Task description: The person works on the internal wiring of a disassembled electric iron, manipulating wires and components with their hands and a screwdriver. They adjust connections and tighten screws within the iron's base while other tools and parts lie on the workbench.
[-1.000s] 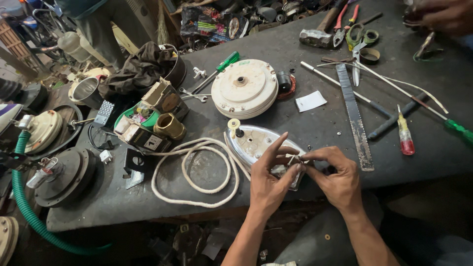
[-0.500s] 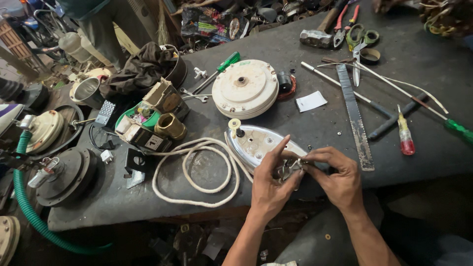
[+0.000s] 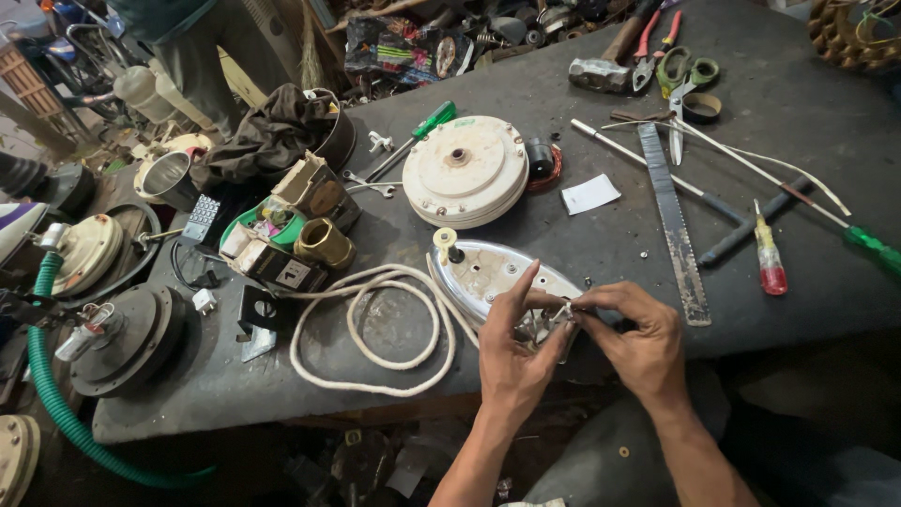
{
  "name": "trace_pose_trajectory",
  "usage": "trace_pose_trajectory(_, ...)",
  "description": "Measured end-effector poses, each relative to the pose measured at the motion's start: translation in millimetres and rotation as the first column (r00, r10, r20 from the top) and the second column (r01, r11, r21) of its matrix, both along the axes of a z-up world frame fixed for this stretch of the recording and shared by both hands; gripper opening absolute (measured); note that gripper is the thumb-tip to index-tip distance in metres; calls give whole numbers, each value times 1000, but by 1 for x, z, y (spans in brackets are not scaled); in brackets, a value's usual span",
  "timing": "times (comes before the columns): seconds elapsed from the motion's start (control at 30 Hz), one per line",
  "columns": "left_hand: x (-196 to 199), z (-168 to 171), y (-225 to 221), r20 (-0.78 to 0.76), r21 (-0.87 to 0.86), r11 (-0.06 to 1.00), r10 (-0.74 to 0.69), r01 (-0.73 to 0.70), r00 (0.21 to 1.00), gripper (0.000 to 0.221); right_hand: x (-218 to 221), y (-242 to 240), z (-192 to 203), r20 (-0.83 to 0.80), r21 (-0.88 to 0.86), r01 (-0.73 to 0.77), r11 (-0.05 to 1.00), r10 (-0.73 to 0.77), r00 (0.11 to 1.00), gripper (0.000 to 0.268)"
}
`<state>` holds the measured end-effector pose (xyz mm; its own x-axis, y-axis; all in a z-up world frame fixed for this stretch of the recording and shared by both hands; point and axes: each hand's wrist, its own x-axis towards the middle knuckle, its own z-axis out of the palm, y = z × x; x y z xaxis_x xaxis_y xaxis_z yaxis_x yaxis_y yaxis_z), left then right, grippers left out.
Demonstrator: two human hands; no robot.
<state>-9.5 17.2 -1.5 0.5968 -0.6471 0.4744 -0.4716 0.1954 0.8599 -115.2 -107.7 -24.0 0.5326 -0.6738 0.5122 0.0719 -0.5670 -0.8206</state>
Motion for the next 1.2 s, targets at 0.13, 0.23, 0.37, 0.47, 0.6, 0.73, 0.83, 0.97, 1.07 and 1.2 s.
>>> trace_pose_trajectory(0.13, 1, -2, 1, 47, -6, 1000, 13, -13, 999, 77, 1, 4, -1, -23, 33, 54, 998, -54, 998, 25)
trace_pose_trajectory(0.23, 0, -1, 0, -57, 7, 1000, -23, 24, 998, 79, 4, 5, 0, -7, -5, 67, 998, -67, 998, 25)
trace_pose_trajectory(0.37, 1, 2, 0, -278, 70, 996, -41, 63, 960, 82, 6, 5, 1, -41, -62, 108, 992, -111, 993, 24)
trace_pose_trajectory(0.47, 3, 3, -1, -115, 50, 999, -15, 21, 993, 84, 9, 6, 3, -52, -78, 127, 989, -132, 990, 23)
trace_pose_trajectory(0.6, 5, 3, -2, 61, 58, 998, 18, -21, 998, 82, 11, 6, 3, -87, -29, 134, 991, -136, 987, 24)
trace_pose_trajectory(0.73, 7, 1, -1, 59, 86, 996, 33, -38, 998, 81, 13, 5, 2, -82, -52, 130, 990, -134, 988, 23)
trace_pose_trajectory(0.83, 7, -1, -2, 90, 92, 994, 55, -63, 994, 81, 12, 3, 0, -88, -38, 114, 993, -117, 989, 24)
trace_pose_trajectory(0.97, 8, -2, -2, 160, 72, 994, 72, -84, 984, 81, 12, 1, 1, -107, -33, 110, 993, -113, 988, 26)
trace_pose_trajectory(1.07, 7, -3, -2, 160, 67, 994, 79, -91, 984, 81, 12, 2, 3, -129, -38, 124, 992, -128, 983, 27)
trace_pose_trajectory(1.2, 8, -3, -2, 154, 54, 994, 90, -99, 984, 80, 13, 4, 10, -194, -40, 160, 986, -165, 967, 27)
